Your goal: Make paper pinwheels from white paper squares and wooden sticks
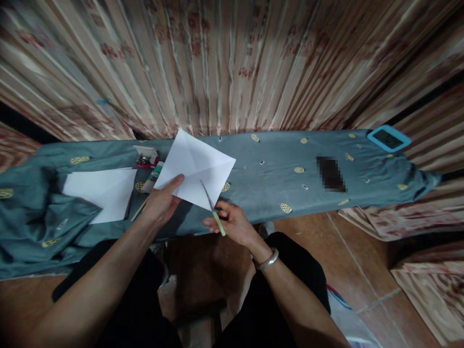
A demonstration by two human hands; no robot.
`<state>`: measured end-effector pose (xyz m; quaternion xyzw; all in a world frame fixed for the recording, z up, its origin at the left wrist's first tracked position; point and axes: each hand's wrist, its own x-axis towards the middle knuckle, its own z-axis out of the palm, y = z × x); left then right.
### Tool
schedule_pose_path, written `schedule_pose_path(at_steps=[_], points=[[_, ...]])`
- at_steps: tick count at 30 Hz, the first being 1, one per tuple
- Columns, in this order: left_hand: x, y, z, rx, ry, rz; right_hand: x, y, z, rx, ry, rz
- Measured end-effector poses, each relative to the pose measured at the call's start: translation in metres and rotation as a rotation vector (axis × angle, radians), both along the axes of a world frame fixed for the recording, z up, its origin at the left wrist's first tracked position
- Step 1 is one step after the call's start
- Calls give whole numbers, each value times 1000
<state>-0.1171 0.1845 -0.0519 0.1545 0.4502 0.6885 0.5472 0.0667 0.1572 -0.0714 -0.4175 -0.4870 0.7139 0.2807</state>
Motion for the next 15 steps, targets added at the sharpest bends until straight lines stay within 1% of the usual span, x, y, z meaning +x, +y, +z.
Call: schedule_pose_path(at_steps=[4, 8, 15], points=[[2, -1, 2, -18, 5, -10, -1, 0, 2, 4, 9, -15], [5, -3, 4, -33, -7, 10, -3, 0, 4, 13, 12, -29], [4, -3, 3, -28, 4, -5, -3, -1, 2, 4, -2, -35]])
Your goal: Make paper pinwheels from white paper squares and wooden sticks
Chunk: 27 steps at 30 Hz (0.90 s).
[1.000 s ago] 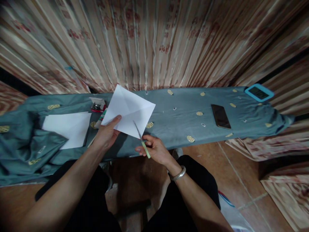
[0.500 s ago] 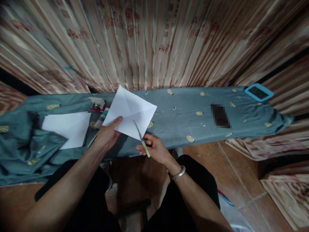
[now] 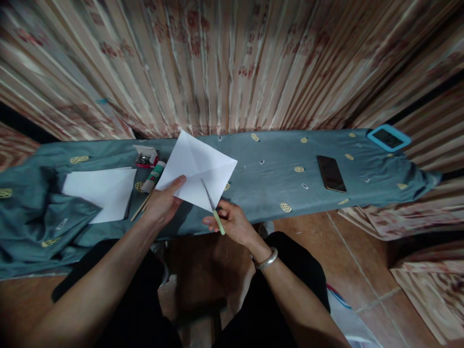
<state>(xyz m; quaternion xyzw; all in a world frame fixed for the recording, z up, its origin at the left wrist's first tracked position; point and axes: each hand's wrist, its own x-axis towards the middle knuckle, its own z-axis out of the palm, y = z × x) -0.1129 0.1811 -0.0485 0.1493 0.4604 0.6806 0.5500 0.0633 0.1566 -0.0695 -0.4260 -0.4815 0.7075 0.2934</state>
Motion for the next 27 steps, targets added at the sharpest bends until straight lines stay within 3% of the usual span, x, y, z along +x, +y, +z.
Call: schedule_pose_path(at_steps=[27], points=[[0, 0, -3, 0, 3, 5, -2, -3, 3, -5, 12, -4]])
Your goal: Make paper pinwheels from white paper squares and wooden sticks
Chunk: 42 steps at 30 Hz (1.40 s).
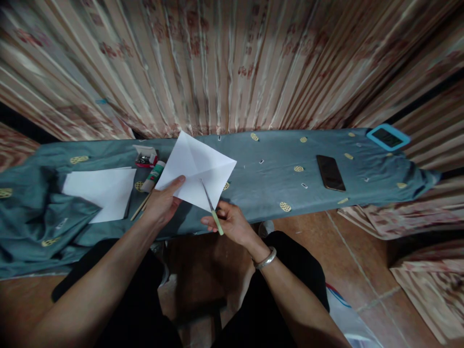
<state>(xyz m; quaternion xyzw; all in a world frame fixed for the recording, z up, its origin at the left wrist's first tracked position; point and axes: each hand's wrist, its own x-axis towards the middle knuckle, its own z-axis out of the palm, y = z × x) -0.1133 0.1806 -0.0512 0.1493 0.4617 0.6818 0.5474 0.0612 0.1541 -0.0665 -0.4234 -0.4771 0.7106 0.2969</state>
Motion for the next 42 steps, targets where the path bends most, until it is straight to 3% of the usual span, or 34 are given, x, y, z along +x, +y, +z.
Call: schedule_pose_path(at_steps=[14, 23, 25, 30, 32, 38, 42], points=[[-8, 5, -1, -7, 2, 21, 2, -1, -3, 47, -35, 76], [-31, 10, 0, 27, 26, 75, 51, 10, 15, 10, -112, 278], [-32, 7, 0, 17, 48, 50, 61, 15, 18, 69, -97, 185], [-24, -1, -4, -46, 110, -158, 67, 29, 15, 238, -118, -351], [-20, -5, -8, -52, 172, -227, 65, 34, 16, 286, -128, -437], [-13, -14, -15, -138, 340, -455, 54, 36, 19, 244, -110, -267], [-10, -15, -15, -135, 315, -495, 47, 33, 15, 181, -89, -200]])
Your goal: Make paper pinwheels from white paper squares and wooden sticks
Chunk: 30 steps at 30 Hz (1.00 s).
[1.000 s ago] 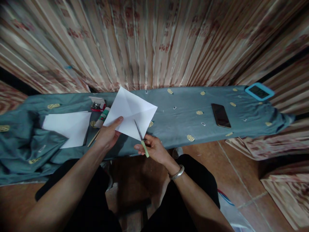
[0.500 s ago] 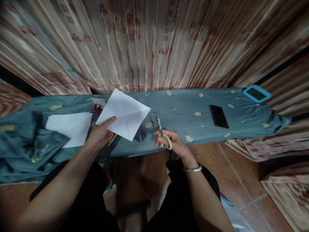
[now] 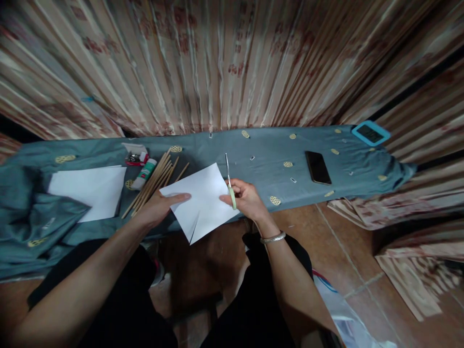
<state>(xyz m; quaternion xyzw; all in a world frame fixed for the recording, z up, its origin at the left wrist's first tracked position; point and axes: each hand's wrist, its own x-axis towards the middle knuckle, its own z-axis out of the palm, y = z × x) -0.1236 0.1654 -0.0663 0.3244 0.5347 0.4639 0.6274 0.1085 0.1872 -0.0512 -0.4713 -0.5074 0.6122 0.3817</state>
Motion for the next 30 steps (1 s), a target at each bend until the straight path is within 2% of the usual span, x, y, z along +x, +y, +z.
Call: schedule_pose_path(at_steps=[3, 7, 10, 14, 18, 23, 30], points=[[0, 2, 1, 17, -121, 10, -4, 0, -2, -21, 34, -61], [1, 2, 1, 75, -355, -56, -11, 4, -6, -4, 140, -339], [9, -3, -1, 113, -364, -78, -19, 6, -11, 24, 166, -460], [30, -13, 0, 119, -261, -58, -32, 6, -18, 29, 161, -432], [43, -16, 1, 112, -215, 83, -45, 3, -22, 29, 133, -360], [37, -9, -7, 126, -140, 271, -53, -1, -23, 1, 152, -276], [24, 3, -6, 233, -39, 359, -56, -13, -16, -40, 149, -131]])
